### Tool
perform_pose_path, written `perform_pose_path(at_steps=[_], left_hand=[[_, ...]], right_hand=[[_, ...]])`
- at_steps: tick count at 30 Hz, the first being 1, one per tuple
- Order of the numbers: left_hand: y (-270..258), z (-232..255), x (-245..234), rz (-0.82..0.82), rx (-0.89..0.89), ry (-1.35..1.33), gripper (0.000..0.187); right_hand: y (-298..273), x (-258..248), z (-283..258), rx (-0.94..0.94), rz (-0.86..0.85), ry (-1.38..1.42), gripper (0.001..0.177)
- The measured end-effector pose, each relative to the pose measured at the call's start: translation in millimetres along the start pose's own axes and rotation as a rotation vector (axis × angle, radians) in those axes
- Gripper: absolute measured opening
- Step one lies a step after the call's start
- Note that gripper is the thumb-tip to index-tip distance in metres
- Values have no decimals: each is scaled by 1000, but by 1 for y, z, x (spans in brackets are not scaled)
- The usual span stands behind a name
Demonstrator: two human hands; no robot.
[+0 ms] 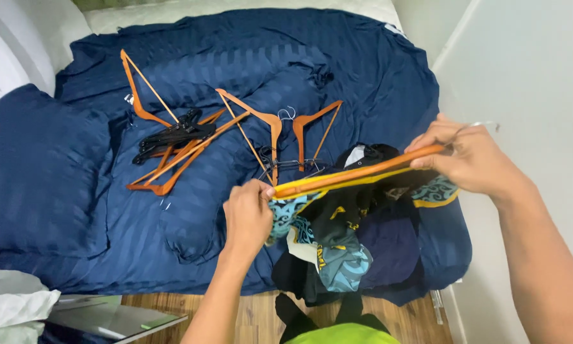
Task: Hanging various t-shirts onto wooden hangers and placing them inside a closet.
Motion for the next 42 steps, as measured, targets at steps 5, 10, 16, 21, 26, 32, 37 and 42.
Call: perform_pose_path(at_steps=[5, 10, 16, 21, 26, 32, 37, 42], left_hand=[[-2, 28, -8, -9, 222, -13, 8], [6, 55, -11, 14, 317, -86, 4], [14, 50, 10, -93, 377, -219, 17], [15, 32, 19, -181, 332, -133, 41], [18, 24, 32, -290, 315, -104, 29], [25, 53, 20, -180, 426, -262, 37], [26, 33, 36, -104, 455, -164, 23], [39, 20, 11, -89, 254, -192, 16]], right_hand=[[1, 23, 45, 7, -97, -242, 14], [4, 34, 23, -5, -116, -330, 19], [3, 29, -10, -82, 46, -232, 24], [14, 33, -15, -103, 0, -179, 25], [27, 49, -28, -209, -29, -101, 24], [40, 71, -54, -330, -56, -86, 20], [45, 81, -55, -279, -99, -83, 15], [48, 64, -39, -326, -6, -137, 41]])
Point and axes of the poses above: each hand's wrist, its own y-axis towards the middle knuckle, its own x-axis out of the palm, z = x × y, the point moved 3 cm from there along y, towards the middle knuckle, and after that the axes turned 3 degrees about x, right-handed, at the moved point
